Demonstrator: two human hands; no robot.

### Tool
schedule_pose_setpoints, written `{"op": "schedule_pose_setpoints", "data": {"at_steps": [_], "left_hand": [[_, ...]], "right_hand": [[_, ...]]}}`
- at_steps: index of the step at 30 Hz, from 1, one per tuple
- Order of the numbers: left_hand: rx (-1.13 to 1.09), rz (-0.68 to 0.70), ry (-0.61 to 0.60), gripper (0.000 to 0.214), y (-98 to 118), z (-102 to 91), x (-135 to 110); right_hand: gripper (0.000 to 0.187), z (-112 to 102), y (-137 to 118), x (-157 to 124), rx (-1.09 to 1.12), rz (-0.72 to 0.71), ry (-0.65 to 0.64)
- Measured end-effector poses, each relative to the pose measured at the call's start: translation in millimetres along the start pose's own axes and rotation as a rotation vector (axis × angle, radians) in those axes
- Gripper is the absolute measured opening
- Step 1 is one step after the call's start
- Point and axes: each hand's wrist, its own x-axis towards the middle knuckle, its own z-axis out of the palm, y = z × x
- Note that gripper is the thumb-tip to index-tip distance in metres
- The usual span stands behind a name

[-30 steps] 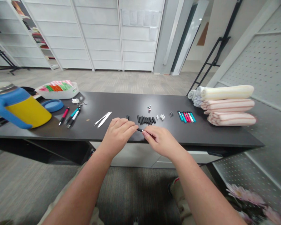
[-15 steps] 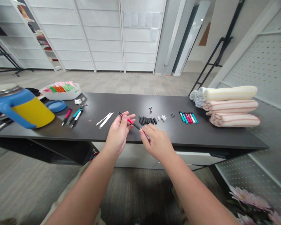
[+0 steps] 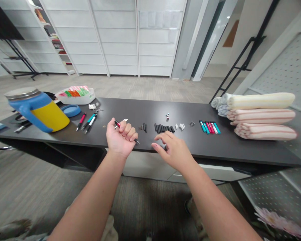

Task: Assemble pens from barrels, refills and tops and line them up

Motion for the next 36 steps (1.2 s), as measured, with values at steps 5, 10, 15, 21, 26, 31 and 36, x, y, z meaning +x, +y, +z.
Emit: {"op": "schedule_pose_setpoints", "data": {"at_steps": [5,10,15,21,26,31,36], "left_hand": [[0.013,-0.018,0.026,0.051,-0.9,3.6,-0.4],[-0.001,-0.003,0.032,0.051,-0.3,2.9,-0.7],[-0.001,0.013,0.02,0.051,3.2,3.6,0.7],[0.045,0.027,0.028,0.051,6.1,19.4,-3.4],[0.088,0.049,-0.008,0.05,8.2,25.7,-9.4],[0.091,0.035,-0.016,0.051,11.9,25.4,-12.7],[0.157,0.048,-0.048,0.056,10.6,26.9,-12.4]], "right_hand": [[0.028,0.7,0.5,0.9,-0.01,-0.017,-0.008],[0.029,-0.4,-0.4,1.7,-0.011,-0.016,-0.012],[0.028,-3.1,1.5,0.4,-0.032,0.035,0.048],[0.021,-32.0,25.4,30.7,-0.423,0.285,0.137],[0.028,-52.1,58.0,89.8,-0.582,0.335,-0.103],[0.026,-43.6,82.8,124.9,-0.524,0.332,-0.298],[0.022,-34.1,91.0,131.6,-0.511,0.31,-0.293]]}}
